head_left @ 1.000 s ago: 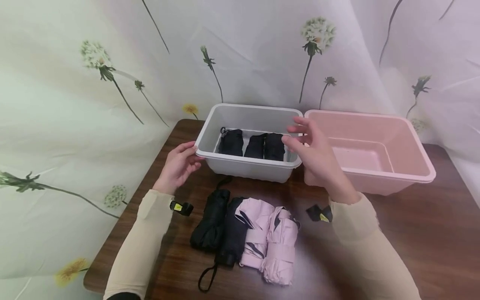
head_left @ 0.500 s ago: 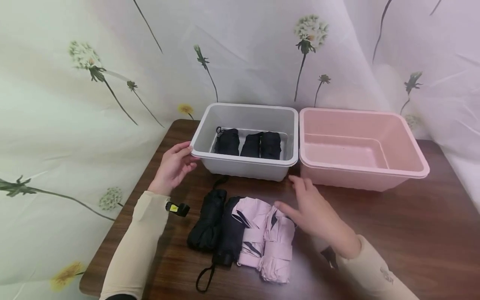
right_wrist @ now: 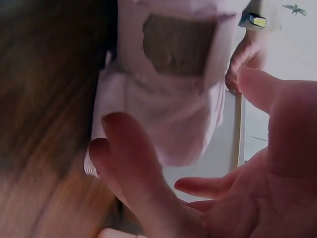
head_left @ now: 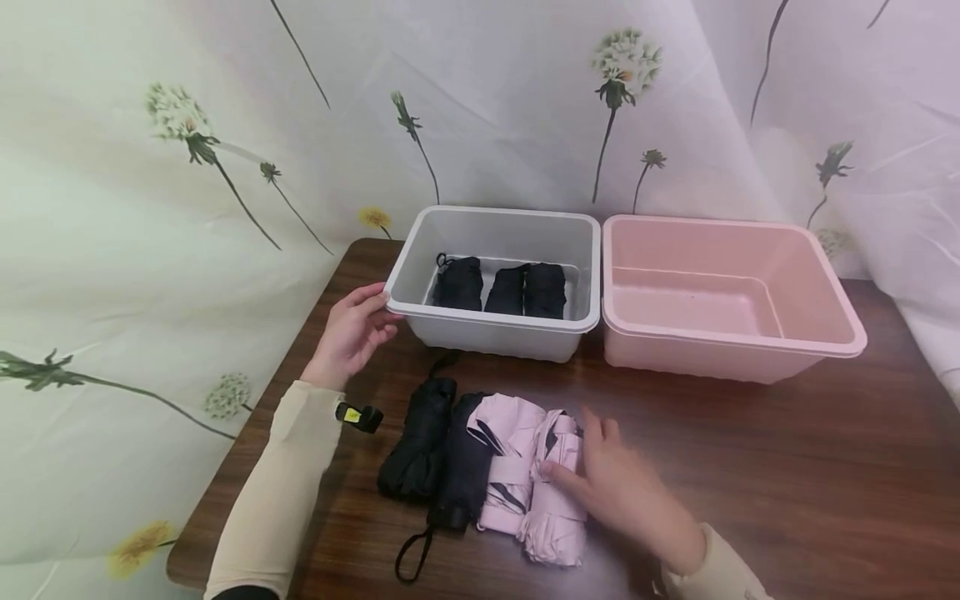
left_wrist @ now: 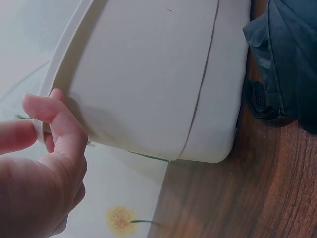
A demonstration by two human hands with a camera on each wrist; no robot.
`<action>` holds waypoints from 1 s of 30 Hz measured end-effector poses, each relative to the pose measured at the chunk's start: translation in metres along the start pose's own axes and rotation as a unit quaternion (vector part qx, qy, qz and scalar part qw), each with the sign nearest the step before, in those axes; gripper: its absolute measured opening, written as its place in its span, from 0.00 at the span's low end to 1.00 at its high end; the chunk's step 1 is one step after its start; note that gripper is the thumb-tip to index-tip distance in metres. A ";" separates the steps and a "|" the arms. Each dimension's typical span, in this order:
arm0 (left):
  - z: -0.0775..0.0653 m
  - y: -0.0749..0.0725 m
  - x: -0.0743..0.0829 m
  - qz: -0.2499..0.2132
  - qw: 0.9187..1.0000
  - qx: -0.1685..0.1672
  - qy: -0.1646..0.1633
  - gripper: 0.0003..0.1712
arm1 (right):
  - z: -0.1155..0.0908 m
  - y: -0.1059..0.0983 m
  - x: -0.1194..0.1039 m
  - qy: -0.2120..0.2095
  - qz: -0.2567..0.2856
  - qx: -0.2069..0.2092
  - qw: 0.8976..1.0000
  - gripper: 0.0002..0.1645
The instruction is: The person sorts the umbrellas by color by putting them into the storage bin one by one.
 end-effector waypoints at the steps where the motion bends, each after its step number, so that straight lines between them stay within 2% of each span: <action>1: 0.000 0.000 0.000 -0.001 1.000 0.000 0.000 0.18 | -0.001 0.002 -0.001 0.001 0.007 -0.001 1.000 0.62; 7: 0.002 0.000 -0.001 -0.007 1.000 -0.003 0.000 0.16 | -0.004 0.012 -0.004 -0.003 0.022 -0.006 1.000 0.61; 13: 0.001 0.001 0.000 -0.002 1.000 0.001 -0.001 0.16 | -0.004 0.020 -0.005 0.002 0.029 -0.004 1.000 0.65; 20: 0.002 0.000 0.000 0.001 1.000 0.003 -0.004 0.18 | -0.006 0.024 -0.007 0.017 0.027 0.002 0.999 0.67; 30: 0.002 0.000 0.000 -0.001 1.000 0.001 0.000 0.18 | -0.005 0.030 -0.009 0.018 0.037 0.019 0.999 0.67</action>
Point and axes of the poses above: each hand's wrist, its own z-axis towards the middle knuckle, its own y-axis out of the palm, x = y × z, the point moved 2 cm from there along z, towards the middle knuckle, and after that the axes turned 2 degrees about -y, right-handed, at the moved point
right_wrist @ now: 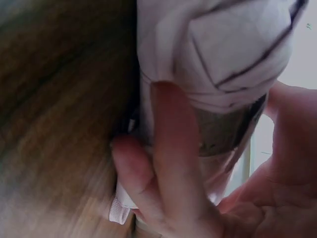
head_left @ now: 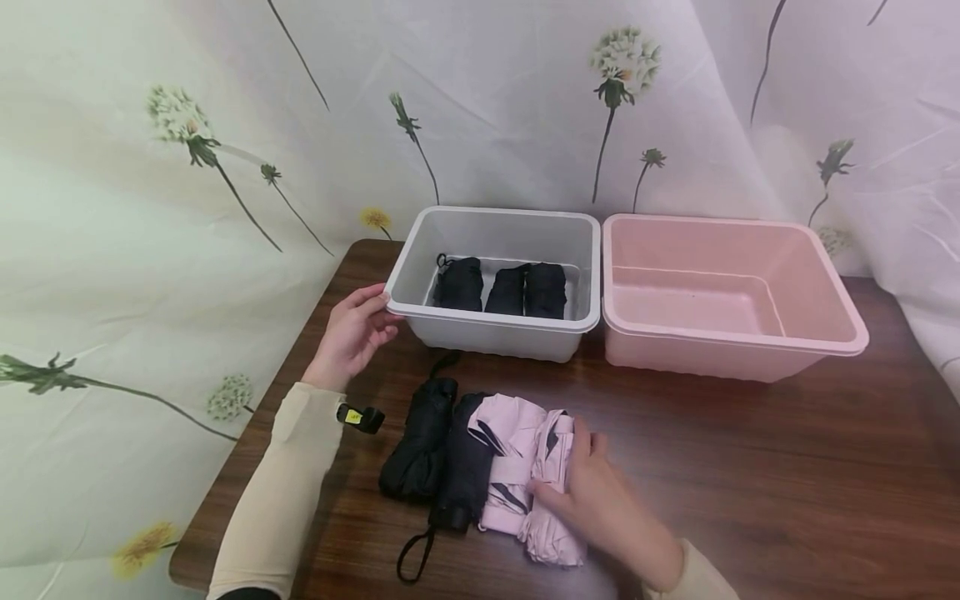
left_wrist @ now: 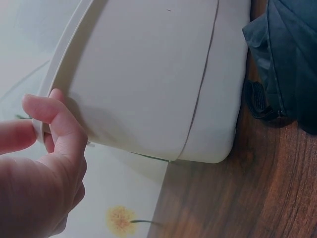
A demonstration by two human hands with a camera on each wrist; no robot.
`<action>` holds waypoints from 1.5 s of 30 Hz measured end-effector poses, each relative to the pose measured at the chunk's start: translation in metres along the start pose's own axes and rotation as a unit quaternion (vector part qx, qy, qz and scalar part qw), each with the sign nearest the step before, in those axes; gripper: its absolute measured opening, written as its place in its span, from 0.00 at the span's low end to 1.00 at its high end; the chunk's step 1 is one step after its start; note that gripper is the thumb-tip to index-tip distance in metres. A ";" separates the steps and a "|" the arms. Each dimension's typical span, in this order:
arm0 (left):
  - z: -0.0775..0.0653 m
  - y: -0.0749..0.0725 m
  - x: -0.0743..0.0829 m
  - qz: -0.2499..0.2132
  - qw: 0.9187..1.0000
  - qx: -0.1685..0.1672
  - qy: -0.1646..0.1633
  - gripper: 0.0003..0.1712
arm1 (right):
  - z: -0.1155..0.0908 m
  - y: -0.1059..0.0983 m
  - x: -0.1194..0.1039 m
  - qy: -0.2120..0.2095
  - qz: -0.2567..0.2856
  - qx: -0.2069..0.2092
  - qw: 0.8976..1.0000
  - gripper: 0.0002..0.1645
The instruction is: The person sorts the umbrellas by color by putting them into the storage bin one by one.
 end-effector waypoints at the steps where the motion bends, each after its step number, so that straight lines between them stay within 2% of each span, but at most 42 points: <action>1: 0.000 0.000 0.000 -0.001 1.000 0.000 0.000 0.17 | 0.000 0.000 0.000 -0.002 0.002 0.003 1.000 0.67; 23: -0.001 0.004 0.002 -0.003 1.000 -0.002 0.002 0.18 | 0.000 0.000 0.010 0.010 0.070 0.022 0.997 0.64; 32: -0.002 0.004 0.001 0.000 1.000 -0.003 0.003 0.18 | -0.003 -0.007 0.014 0.009 0.094 0.040 0.995 0.64; 40: -0.004 0.003 0.002 -0.002 1.000 -0.008 -0.001 0.18 | -0.004 -0.024 0.013 -0.033 0.107 0.086 0.990 0.64; 45: -0.005 0.003 0.002 -0.002 1.000 -0.013 -0.001 0.19 | -0.005 -0.042 0.012 -0.061 0.122 0.127 0.982 0.64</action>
Point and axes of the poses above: each hand's wrist, its own z-axis towards the middle knuckle, its own y-axis out of the palm, x = y × z, the point moved 2 cm from there along z, towards the middle knuckle, and after that the axes turned 2 degrees about -y, right-handed, at the moved point
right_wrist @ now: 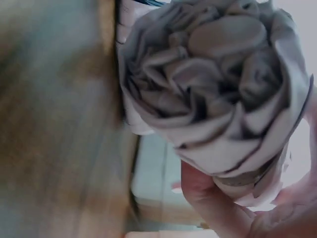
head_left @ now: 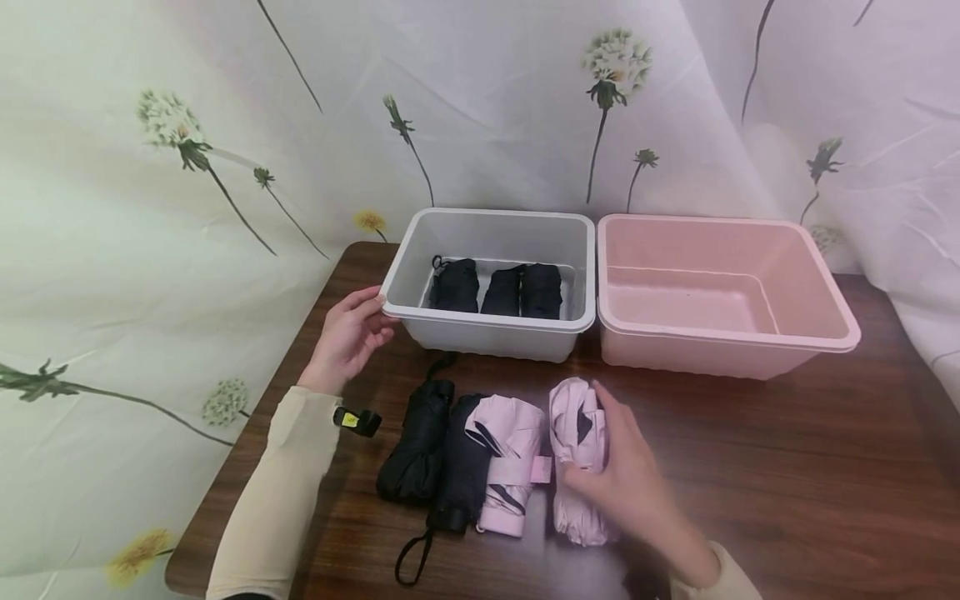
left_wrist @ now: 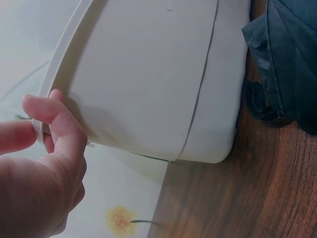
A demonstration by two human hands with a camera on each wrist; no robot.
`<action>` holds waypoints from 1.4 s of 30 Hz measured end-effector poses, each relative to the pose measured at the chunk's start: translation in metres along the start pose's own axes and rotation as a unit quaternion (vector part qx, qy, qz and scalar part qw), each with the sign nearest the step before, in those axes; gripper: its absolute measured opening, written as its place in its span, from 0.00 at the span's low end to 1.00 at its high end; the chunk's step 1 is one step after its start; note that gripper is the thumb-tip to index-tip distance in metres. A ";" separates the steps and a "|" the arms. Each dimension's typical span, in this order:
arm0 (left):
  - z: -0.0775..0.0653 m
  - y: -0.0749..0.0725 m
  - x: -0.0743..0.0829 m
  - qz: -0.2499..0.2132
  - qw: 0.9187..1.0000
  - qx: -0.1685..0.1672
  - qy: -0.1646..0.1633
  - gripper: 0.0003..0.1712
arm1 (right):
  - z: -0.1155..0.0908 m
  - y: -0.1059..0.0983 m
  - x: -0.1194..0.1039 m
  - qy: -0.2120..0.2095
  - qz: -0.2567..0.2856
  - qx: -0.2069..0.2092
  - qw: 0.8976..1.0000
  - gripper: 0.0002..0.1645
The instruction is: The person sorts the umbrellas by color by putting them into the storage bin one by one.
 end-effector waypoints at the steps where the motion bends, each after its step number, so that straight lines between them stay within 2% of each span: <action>1: 0.000 0.000 0.000 0.000 1.000 0.000 0.001 0.19 | 0.001 -0.004 -0.001 -0.003 0.011 0.004 1.000 0.64; 7: 0.000 -0.002 0.000 -0.001 1.000 -0.001 0.004 0.18 | 0.005 -0.029 -0.006 -0.031 0.073 0.033 0.996 0.65; 11: 0.001 -0.001 0.000 -0.004 1.000 0.001 0.005 0.18 | 0.008 -0.048 -0.010 -0.055 0.071 0.064 0.994 0.63; 19: 0.003 -0.002 0.000 0.001 1.000 0.002 0.004 0.19 | 0.014 -0.081 -0.014 -0.070 0.076 0.120 0.987 0.61; 32: 0.002 -0.001 -0.001 0.004 1.000 0.008 0.007 0.18 | 0.028 -0.129 -0.023 -0.097 0.133 0.214 0.963 0.57; 33: 0.002 -0.001 -0.001 0.006 1.000 0.007 0.008 0.18 | 0.030 -0.132 -0.024 -0.100 0.151 0.220 0.958 0.56; 35: 0.003 -0.002 -0.001 0.007 1.000 0.006 0.009 0.18 | 0.035 -0.139 -0.024 -0.114 0.209 0.234 0.943 0.54; 38: 0.003 -0.002 -0.001 0.003 1.000 0.005 0.008 0.19 | 0.046 -0.148 -0.023 -0.155 0.318 0.251 0.901 0.51; 40: 0.003 -0.002 -0.001 0.000 1.000 0.007 0.007 0.19 | 0.054 -0.153 -0.021 -0.167 0.376 0.260 0.874 0.49; 42: 0.002 -0.002 -0.002 -0.008 1.000 0.007 0.005 0.19 | 0.060 -0.156 -0.019 -0.155 0.408 0.271 0.858 0.47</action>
Point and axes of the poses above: each hand's wrist, its own z-axis towards the middle knuckle, its own y-axis out of the palm, x = y × z, the point moved 2 cm from there along z, towards the middle knuckle, and after that the axes turned 2 degrees about -y, right-handed, at the moved point
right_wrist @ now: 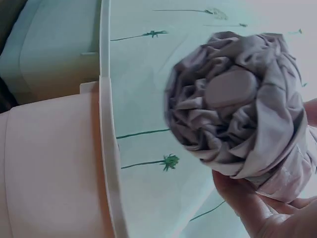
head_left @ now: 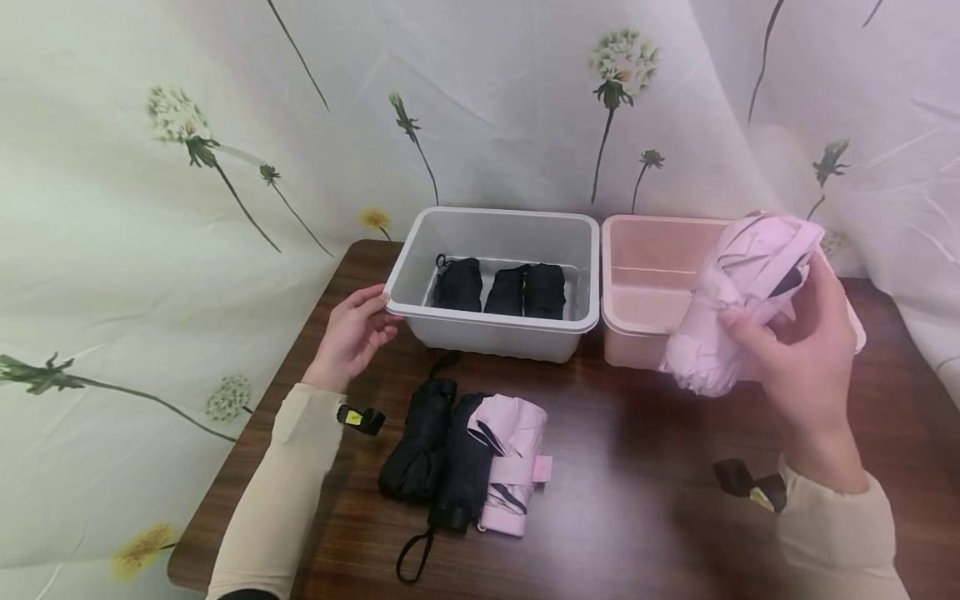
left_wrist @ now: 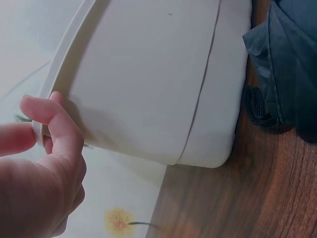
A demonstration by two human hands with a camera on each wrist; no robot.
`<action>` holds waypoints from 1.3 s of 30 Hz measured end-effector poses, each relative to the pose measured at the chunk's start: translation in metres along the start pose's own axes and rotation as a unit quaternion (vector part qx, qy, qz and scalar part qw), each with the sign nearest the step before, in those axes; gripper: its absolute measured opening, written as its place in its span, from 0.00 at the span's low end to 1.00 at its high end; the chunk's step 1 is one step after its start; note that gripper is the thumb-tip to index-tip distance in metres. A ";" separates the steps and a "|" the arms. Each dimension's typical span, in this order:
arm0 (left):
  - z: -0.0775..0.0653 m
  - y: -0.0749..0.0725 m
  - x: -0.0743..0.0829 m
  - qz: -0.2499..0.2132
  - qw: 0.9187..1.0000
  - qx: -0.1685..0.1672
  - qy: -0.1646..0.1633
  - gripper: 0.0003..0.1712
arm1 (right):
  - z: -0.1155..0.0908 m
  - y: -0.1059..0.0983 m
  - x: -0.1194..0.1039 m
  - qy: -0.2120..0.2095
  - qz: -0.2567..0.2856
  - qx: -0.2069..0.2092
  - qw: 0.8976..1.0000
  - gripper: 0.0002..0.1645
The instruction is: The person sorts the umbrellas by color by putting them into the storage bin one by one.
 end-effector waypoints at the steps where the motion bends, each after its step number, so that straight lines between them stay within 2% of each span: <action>1: 0.000 0.000 0.000 -0.001 1.000 0.001 0.000 0.19 | 0.003 -0.001 0.001 0.014 0.006 0.013 1.000 0.45; 4: -0.001 0.001 0.000 -0.006 1.000 0.003 -0.002 0.19 | 0.013 -0.004 0.007 0.068 0.026 0.038 0.997 0.41; 7: -0.001 0.001 -0.001 -0.007 1.000 0.006 -0.004 0.19 | 0.022 -0.006 0.013 0.114 0.042 0.044 0.992 0.38; 14: -0.001 0.001 -0.002 -0.014 1.000 0.004 0.002 0.17 | 0.042 -0.005 0.029 0.158 0.035 0.027 0.986 0.36; 19: 0.001 0.001 -0.001 -0.028 1.000 0.004 0.010 0.13 | 0.050 0.000 0.036 0.180 -0.022 0.023 0.983 0.39; 26: 0.000 0.002 -0.001 -0.021 1.000 0.009 0.009 0.14 | 0.057 0.008 0.048 0.191 -0.090 -0.001 0.977 0.46; 33: -0.001 0.001 -0.001 -0.014 1.000 0.008 0.008 0.15 | 0.061 0.015 0.058 0.211 -0.127 0.002 0.969 0.53; 36: -0.001 0.002 -0.001 -0.012 1.000 0.007 0.009 0.15 | 0.063 0.017 0.061 0.206 -0.176 -0.004 0.963 0.51; 39: -0.001 0.002 0.000 -0.015 1.000 0.007 0.010 0.15 | 0.064 0.018 0.065 0.206 -0.229 -0.017 0.951 0.51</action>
Point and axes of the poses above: each hand's wrist, its own z-axis towards the middle knuckle, its own y-axis out of the palm, x = y × z, the point moved 2 cm from there along z, towards the middle knuckle, and after that the axes turned 2 degrees about -y, right-handed, at the moved point
